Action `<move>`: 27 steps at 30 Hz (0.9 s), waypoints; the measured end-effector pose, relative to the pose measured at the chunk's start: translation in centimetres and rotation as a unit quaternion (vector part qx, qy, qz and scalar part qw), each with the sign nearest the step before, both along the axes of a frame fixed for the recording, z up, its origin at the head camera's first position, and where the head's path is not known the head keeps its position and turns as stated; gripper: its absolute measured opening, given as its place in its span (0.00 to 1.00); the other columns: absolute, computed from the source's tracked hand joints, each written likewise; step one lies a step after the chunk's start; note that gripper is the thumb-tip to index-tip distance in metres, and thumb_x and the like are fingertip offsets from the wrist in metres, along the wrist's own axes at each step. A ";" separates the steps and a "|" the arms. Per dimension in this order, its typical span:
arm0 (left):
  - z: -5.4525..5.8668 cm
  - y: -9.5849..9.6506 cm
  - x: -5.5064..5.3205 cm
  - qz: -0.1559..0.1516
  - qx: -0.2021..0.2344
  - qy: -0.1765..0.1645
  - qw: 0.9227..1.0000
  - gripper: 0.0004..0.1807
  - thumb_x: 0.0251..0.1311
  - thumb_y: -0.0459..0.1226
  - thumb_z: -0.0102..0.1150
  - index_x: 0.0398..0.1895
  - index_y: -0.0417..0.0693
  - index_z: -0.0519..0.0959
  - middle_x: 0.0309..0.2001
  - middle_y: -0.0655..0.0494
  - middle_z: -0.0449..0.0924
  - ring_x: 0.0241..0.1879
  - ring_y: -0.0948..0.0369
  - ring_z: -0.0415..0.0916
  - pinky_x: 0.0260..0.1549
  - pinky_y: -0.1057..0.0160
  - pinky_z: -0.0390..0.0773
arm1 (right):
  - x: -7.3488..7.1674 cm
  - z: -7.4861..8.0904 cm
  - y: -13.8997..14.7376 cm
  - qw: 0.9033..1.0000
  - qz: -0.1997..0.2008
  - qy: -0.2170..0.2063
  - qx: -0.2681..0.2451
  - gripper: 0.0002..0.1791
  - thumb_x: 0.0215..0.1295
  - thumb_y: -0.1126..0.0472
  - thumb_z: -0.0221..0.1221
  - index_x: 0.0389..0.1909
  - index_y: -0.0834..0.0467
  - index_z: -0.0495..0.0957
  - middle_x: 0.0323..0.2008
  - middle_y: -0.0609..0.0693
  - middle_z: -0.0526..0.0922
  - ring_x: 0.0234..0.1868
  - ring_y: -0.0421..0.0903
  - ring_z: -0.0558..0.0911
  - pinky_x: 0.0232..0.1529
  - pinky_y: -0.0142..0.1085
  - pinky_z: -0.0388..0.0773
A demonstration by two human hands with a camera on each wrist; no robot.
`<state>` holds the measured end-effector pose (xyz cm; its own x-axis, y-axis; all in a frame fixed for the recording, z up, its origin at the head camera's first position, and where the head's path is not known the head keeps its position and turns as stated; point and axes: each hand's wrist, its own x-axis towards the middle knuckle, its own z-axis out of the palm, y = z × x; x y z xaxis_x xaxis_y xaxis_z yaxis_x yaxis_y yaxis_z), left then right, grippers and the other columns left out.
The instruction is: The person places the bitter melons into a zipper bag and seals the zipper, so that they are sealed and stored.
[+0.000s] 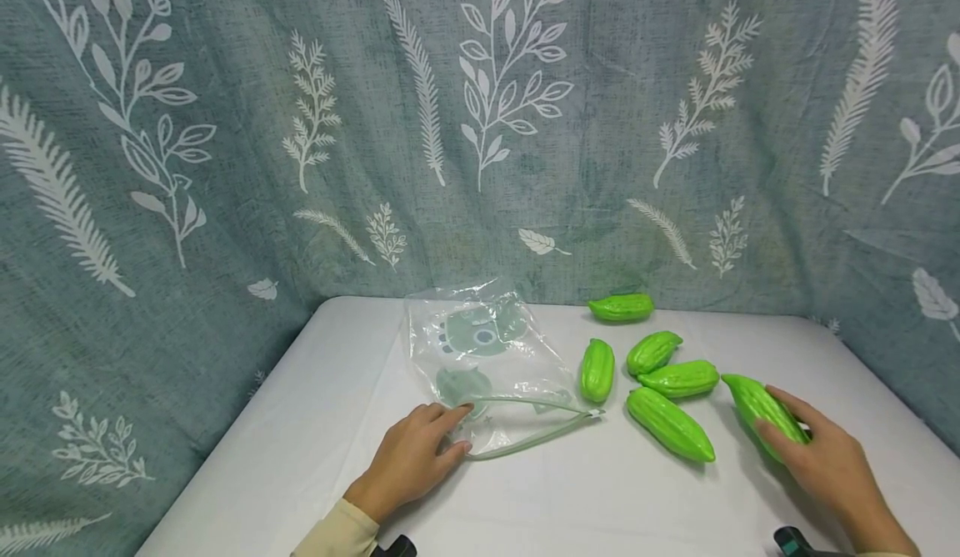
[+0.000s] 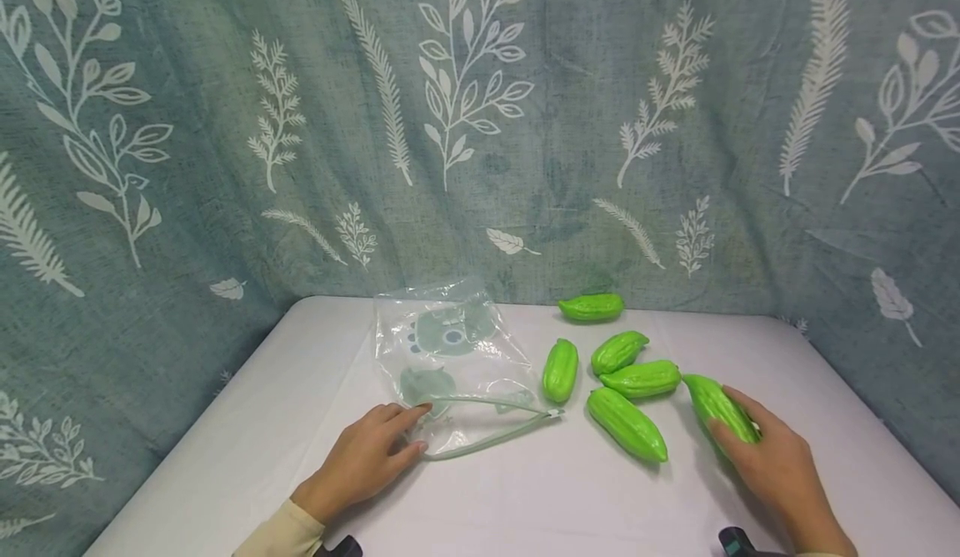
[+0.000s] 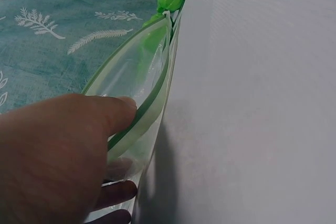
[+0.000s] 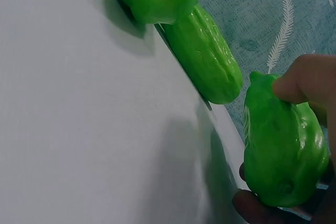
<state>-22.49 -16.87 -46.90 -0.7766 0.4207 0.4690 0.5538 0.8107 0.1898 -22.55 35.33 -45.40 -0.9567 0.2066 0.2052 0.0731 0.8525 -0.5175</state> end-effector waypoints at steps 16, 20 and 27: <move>0.1 0.0 0.1 -0.001 0.000 0.008 1.000 0.27 0.62 0.50 0.66 0.65 0.58 0.78 0.43 0.62 0.80 0.42 0.63 0.77 0.34 0.60 0.78 | 0.2 0.6 -0.9 0.998 0.037 -0.014 -0.044 0.40 0.73 0.46 0.54 0.78 0.62 0.52 0.65 0.81 0.59 0.57 0.75 0.66 0.47 0.68 0.65; -0.1 0.0 0.0 0.001 -0.004 0.002 1.000 0.27 0.62 0.51 0.65 0.65 0.59 0.78 0.44 0.61 0.81 0.42 0.63 0.76 0.35 0.60 0.78 | 0.2 0.7 -1.3 0.997 0.048 -0.008 -0.066 0.40 0.74 0.47 0.54 0.78 0.62 0.52 0.66 0.81 0.58 0.60 0.77 0.63 0.50 0.70 0.62; 0.0 0.0 0.0 0.003 -0.005 -0.007 1.000 0.27 0.63 0.52 0.64 0.65 0.58 0.77 0.45 0.61 0.81 0.43 0.62 0.77 0.35 0.60 0.78 | 0.5 0.7 -2.3 0.995 0.066 0.018 -0.079 0.41 0.73 0.45 0.57 0.76 0.65 0.56 0.61 0.78 0.66 0.54 0.71 0.70 0.46 0.62 0.69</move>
<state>-22.49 -16.92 -46.92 -0.7851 0.4208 0.4545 0.5470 0.8153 0.1899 -22.09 33.08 -44.66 -0.9703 0.1125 0.2141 -0.0542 0.7616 -0.6457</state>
